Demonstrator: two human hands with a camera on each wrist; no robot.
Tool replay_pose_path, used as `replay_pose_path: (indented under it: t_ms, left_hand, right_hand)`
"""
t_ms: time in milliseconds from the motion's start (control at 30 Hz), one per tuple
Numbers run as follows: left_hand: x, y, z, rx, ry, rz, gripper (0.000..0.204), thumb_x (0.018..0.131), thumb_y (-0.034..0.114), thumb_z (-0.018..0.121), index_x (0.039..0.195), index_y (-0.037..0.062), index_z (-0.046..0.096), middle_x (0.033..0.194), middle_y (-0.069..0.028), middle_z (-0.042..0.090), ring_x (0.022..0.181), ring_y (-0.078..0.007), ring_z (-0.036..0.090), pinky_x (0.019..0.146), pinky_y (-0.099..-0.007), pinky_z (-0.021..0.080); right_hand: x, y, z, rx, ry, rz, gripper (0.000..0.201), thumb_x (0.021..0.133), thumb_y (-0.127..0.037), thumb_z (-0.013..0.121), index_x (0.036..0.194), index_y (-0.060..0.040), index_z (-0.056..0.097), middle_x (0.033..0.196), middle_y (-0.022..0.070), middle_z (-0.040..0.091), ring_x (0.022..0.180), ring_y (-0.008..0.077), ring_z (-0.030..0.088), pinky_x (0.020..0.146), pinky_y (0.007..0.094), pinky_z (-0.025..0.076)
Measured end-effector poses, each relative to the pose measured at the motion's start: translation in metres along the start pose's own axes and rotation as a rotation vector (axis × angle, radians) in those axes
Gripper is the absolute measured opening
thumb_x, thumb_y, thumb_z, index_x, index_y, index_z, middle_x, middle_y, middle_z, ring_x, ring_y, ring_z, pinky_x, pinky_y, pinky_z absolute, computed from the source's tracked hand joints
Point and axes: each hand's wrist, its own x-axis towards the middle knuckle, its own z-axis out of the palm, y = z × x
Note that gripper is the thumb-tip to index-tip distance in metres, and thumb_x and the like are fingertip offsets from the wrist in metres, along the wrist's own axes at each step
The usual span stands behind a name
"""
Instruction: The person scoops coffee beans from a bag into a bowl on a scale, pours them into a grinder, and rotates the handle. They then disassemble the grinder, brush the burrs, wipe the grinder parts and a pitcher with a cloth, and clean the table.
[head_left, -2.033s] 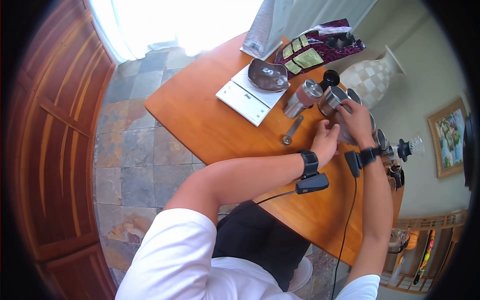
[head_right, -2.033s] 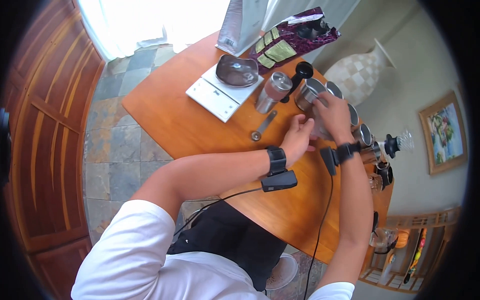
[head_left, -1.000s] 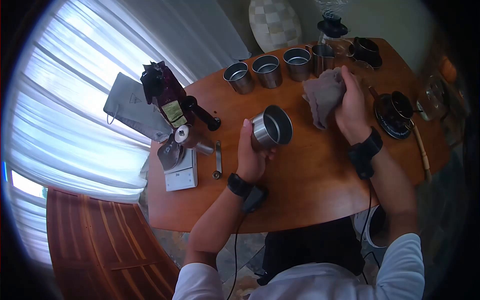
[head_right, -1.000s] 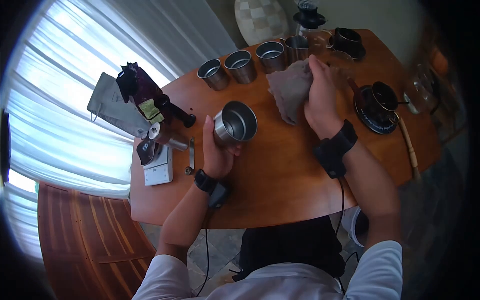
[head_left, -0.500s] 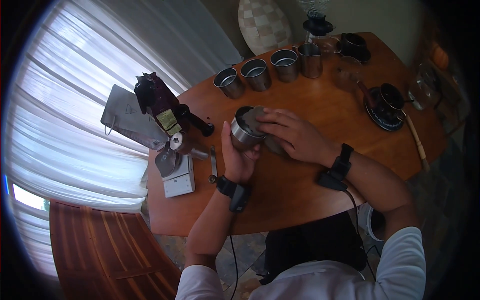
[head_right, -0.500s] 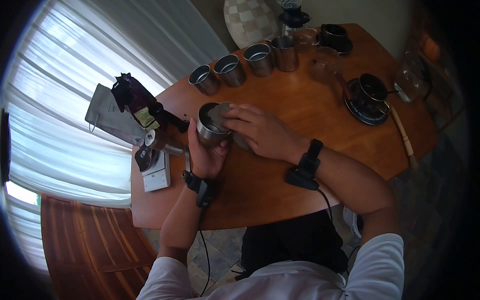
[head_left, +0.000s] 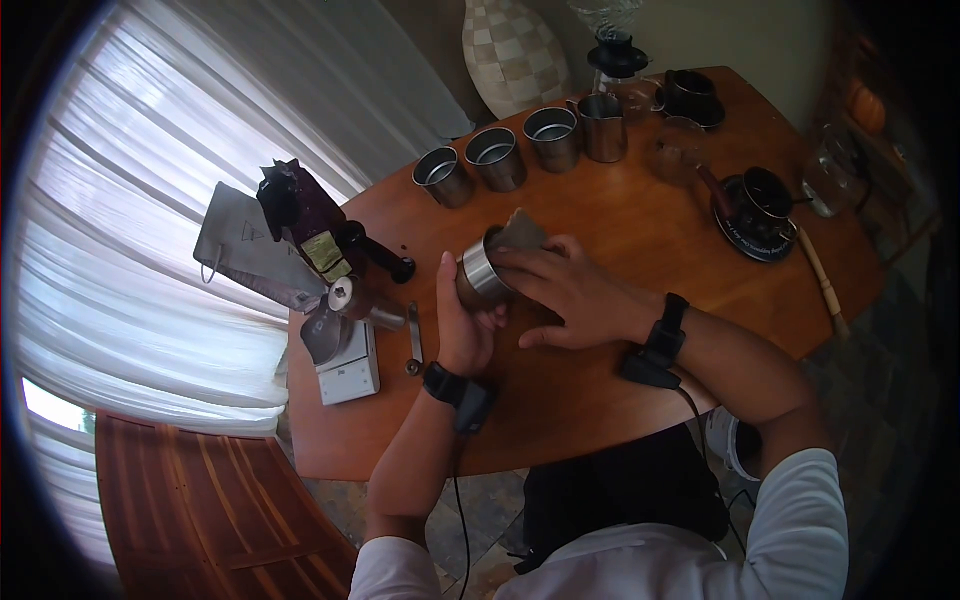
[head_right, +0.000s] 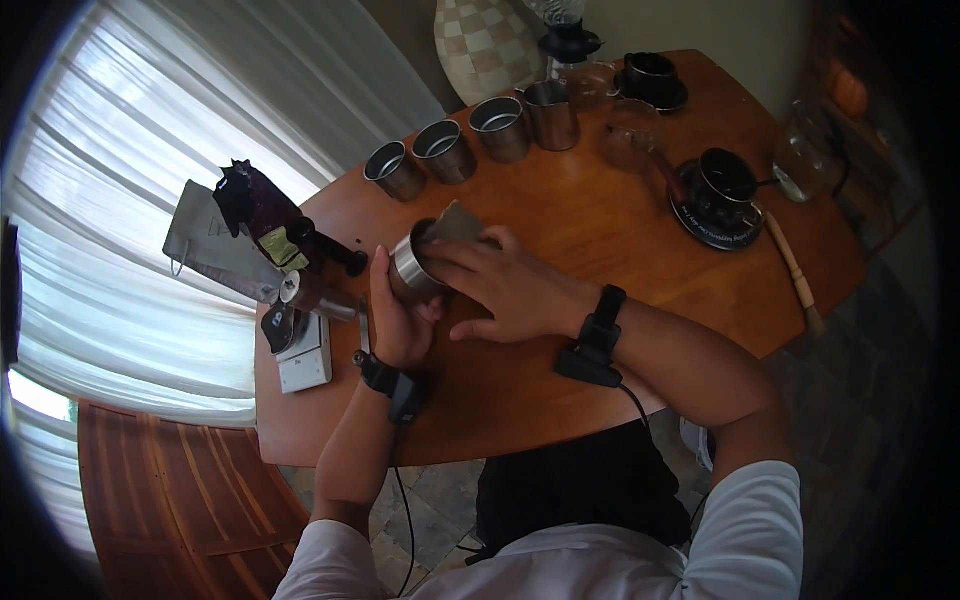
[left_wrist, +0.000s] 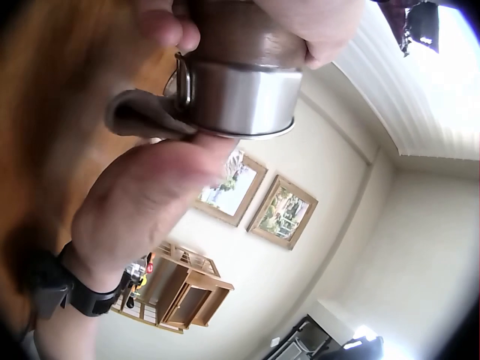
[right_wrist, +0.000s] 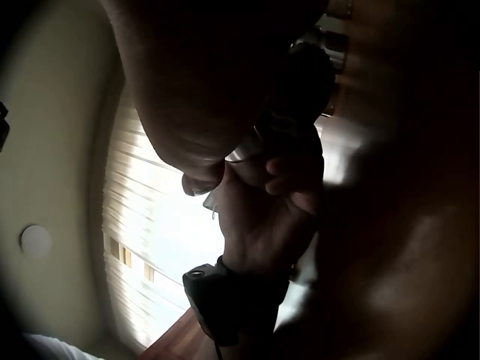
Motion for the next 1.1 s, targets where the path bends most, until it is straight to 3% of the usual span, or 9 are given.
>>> replay_pose_path:
  t_ms: [300, 433, 533, 633, 767, 800, 867, 933, 1100]
  left_hand:
    - [0.001, 0.001, -0.007, 0.369, 0.106, 0.155, 0.043, 0.105, 0.050, 0.053, 0.110, 0.0077, 0.062, 0.088, -0.0016, 0.063, 0.065, -0.0087, 0.056, 0.045, -0.0229, 0.039]
    - [0.001, 0.002, -0.012, 0.540, 0.112, 0.235, 0.040, 0.104, 0.043, 0.057, 0.118, 0.0054, 0.061, 0.095, -0.0030, 0.062, 0.077, -0.0084, 0.057, 0.058, -0.0231, 0.045]
    - [0.004, 0.001, -0.016, 0.636, -0.007, 0.671, 0.039, 0.105, 0.039, 0.057, 0.125, 0.0057, 0.060, 0.103, -0.0043, 0.062, 0.089, -0.0095, 0.057, 0.075, -0.0252, 0.047]
    - [-0.001, 0.003, -0.015, 0.640, 0.010, 0.657, 0.038, 0.105, 0.037, 0.056, 0.125, 0.0053, 0.059, 0.109, -0.0053, 0.061, 0.098, -0.0113, 0.056, 0.088, -0.0275, 0.045]
    - [0.002, 0.007, -0.015, 0.440, -0.015, 0.312, 0.040, 0.106, 0.041, 0.053, 0.124, 0.0063, 0.059, 0.101, -0.0040, 0.062, 0.083, -0.0101, 0.058, 0.067, -0.0248, 0.047]
    - [0.000, 0.010, -0.013, 0.279, -0.032, 0.064, 0.040, 0.106, 0.042, 0.051, 0.123, 0.0068, 0.060, 0.098, -0.0036, 0.062, 0.077, -0.0096, 0.058, 0.058, -0.0242, 0.046]
    - [-0.004, 0.016, -0.009, 0.268, -0.039, 0.064, 0.040, 0.107, 0.043, 0.050, 0.122, 0.0072, 0.060, 0.095, -0.0031, 0.062, 0.072, -0.0092, 0.058, 0.051, -0.0243, 0.043]
    - [-0.005, 0.018, -0.009, 0.250, -0.039, 0.076, 0.041, 0.107, 0.044, 0.048, 0.121, 0.0077, 0.060, 0.092, -0.0026, 0.062, 0.067, -0.0089, 0.057, 0.044, -0.0245, 0.040]
    - [-0.001, 0.003, -0.016, 0.722, -0.090, 0.507, 0.041, 0.105, 0.040, 0.055, 0.125, 0.0048, 0.058, 0.103, -0.0056, 0.064, 0.092, -0.0133, 0.061, 0.079, -0.0292, 0.051]
  right_hand:
    - [0.001, -0.003, 0.007, 0.267, -0.174, 0.160, 0.049, 0.085, 0.002, 0.065, 0.133, -0.0034, 0.056, 0.135, 0.0174, 0.059, 0.106, 0.0359, 0.067, 0.086, 0.0452, 0.054]
    - [0.003, -0.001, -0.002, 1.035, -0.368, 0.468, 0.049, 0.090, 0.007, 0.060, 0.138, -0.0036, 0.053, 0.132, 0.0131, 0.061, 0.109, 0.0299, 0.067, 0.092, 0.0436, 0.055]
    - [-0.005, 0.002, 0.006, 1.597, -0.303, 0.486, 0.047, 0.093, 0.005, 0.060, 0.139, -0.0045, 0.053, 0.132, 0.0112, 0.061, 0.113, 0.0269, 0.066, 0.093, 0.0430, 0.055]
    - [-0.005, 0.006, 0.029, 1.297, -0.230, 0.331, 0.046, 0.095, 0.003, 0.060, 0.140, -0.0054, 0.053, 0.131, 0.0094, 0.061, 0.116, 0.0239, 0.065, 0.093, 0.0424, 0.054]
    - [-0.003, -0.006, 0.007, 0.062, -0.165, 0.030, 0.041, 0.086, 0.003, 0.064, 0.126, -0.0035, 0.061, 0.126, 0.0145, 0.063, 0.106, 0.0312, 0.066, 0.089, 0.0434, 0.054]
    - [-0.001, -0.011, 0.005, 0.065, -0.162, 0.033, 0.041, 0.086, 0.003, 0.064, 0.126, -0.0035, 0.061, 0.126, 0.0145, 0.063, 0.106, 0.0312, 0.066, 0.089, 0.0434, 0.054]
    - [0.005, -0.020, 0.006, 0.003, 0.180, -0.037, 0.040, 0.075, 0.000, 0.067, 0.115, -0.0015, 0.063, 0.121, 0.0203, 0.063, 0.100, 0.0382, 0.063, 0.084, 0.0452, 0.054]
    - [0.001, -0.024, 0.010, 0.053, 0.045, 0.047, 0.038, 0.080, 0.002, 0.065, 0.117, -0.0023, 0.063, 0.124, 0.0186, 0.062, 0.104, 0.0355, 0.065, 0.086, 0.0453, 0.055]
    - [0.002, -0.018, 0.004, 0.857, -0.264, 0.383, 0.039, 0.089, 0.009, 0.057, 0.127, -0.0017, 0.060, 0.126, 0.0155, 0.063, 0.106, 0.0280, 0.068, 0.091, 0.0439, 0.058]
